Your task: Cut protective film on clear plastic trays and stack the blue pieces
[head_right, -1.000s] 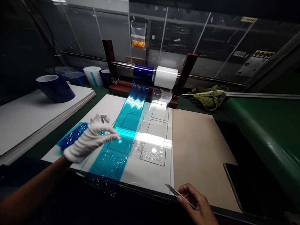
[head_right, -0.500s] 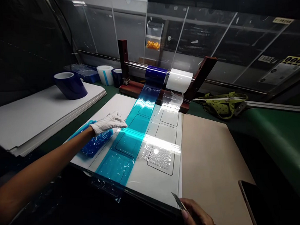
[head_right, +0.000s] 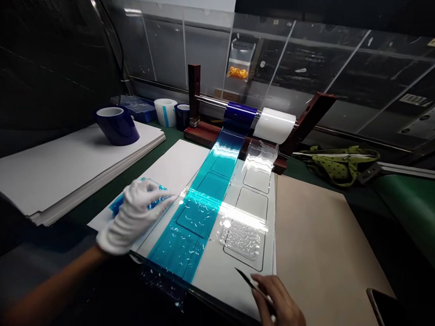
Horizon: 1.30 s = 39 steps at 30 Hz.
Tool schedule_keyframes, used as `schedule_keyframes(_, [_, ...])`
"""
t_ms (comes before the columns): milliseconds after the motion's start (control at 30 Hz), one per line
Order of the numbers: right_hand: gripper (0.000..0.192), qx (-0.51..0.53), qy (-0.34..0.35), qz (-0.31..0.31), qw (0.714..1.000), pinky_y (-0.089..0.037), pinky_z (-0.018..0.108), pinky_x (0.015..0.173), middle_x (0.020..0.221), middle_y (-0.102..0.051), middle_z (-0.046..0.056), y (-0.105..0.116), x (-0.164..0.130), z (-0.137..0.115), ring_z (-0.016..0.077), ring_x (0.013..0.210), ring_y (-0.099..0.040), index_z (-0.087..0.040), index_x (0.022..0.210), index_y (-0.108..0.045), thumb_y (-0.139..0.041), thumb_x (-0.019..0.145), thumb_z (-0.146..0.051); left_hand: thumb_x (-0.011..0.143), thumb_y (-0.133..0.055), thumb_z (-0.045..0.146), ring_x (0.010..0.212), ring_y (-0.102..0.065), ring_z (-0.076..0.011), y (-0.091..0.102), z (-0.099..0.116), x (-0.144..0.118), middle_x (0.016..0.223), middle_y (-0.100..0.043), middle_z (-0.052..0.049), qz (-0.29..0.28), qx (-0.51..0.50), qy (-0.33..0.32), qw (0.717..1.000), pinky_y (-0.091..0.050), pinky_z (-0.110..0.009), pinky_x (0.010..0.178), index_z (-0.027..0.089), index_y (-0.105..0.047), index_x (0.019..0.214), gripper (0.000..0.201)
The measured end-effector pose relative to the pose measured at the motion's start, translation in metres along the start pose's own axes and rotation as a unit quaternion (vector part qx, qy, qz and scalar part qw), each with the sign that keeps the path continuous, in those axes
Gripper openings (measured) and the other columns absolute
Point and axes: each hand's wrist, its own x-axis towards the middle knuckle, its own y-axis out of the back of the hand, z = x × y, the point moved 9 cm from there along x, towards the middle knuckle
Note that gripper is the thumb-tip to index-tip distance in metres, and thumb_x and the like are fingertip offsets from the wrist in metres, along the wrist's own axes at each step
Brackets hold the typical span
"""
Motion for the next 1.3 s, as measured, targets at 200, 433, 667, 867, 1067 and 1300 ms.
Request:
schedule_keyframes(200, [0.027,-0.198,0.127,-0.083,0.968,-0.042,0.023,0.057,0.084,-0.065,0.004,-0.078,0.068,-0.092,0.0144,0.066,-0.062,-0.02,0.09,-0.065,-0.04,0.098,-0.02,0.088,-0.056,0.033,0.057,-0.041,-0.0149,-0.025,0.0,-0.082,0.064,-0.054,-0.002,0.001,0.072,-0.044,0.996,-0.029,-0.028,0.053,0.028,-0.072,0.084,0.017])
schedule_keyframes(433, [0.021,-0.293,0.164,-0.128,0.933,-0.02,0.026,0.049,0.086,-0.063,0.001,-0.153,0.118,-0.141,0.0138,0.07,-0.058,-0.021,0.083,-0.062,-0.045,0.095,-0.015,0.088,-0.056,0.03,0.072,-0.055,-0.0208,-0.04,-0.007,-0.104,0.079,-0.063,-0.004,-0.005,0.091,-0.015,0.996,-0.038,-0.031,0.061,0.027,-0.07,0.095,0.015])
schedule_keyframes(667, [0.022,-0.321,0.176,-0.153,0.918,-0.017,0.029,0.05,0.087,-0.063,0.0,-0.165,0.122,-0.144,0.0122,0.069,-0.057,-0.02,0.079,-0.06,-0.046,0.093,-0.01,0.087,-0.056,0.042,0.07,-0.054,-0.019,-0.049,-0.028,-0.114,0.078,-0.062,-0.005,-0.006,0.03,0.085,0.996,-0.038,-0.031,0.062,0.022,-0.069,0.085,0.024])
schedule_keyframes(867, [0.024,-0.349,0.152,-0.158,0.911,-0.017,0.027,0.049,0.087,-0.064,-0.001,-0.121,0.1,-0.109,0.013,0.07,-0.059,-0.022,0.081,-0.06,-0.045,0.092,-0.007,0.086,-0.049,0.055,0.069,-0.055,-0.0162,-0.037,-0.064,-0.149,0.078,-0.062,-0.003,-0.027,-0.088,0.24,0.966,-0.04,-0.029,0.068,0.021,-0.064,0.081,0.038])
schedule_keyframes(1067, [0.024,-0.381,0.115,-0.155,0.904,-0.02,0.025,0.048,0.081,-0.063,-0.001,-0.071,0.065,-0.061,0.0155,0.067,-0.062,-0.022,0.077,-0.058,-0.044,0.092,-0.009,0.076,-0.057,0.063,0.049,-0.028,-0.0092,-0.054,-0.074,-0.195,0.054,-0.03,0.005,-0.16,-0.27,0.434,0.845,-0.025,-0.023,0.048,0.02,-0.038,0.054,0.052])
schedule_keyframes(1300, [0.029,-0.315,0.068,-0.082,0.943,-0.04,0.022,0.05,0.083,-0.064,-0.001,-0.024,0.03,-0.025,0.0141,0.062,-0.064,-0.027,0.082,-0.058,-0.035,0.099,-0.034,0.074,-0.06,0.062,0.061,-0.032,-0.0105,-0.07,-0.031,-0.186,0.065,-0.032,0.005,-0.19,-0.456,0.452,0.742,-0.036,-0.022,0.058,0.019,-0.041,0.062,0.048])
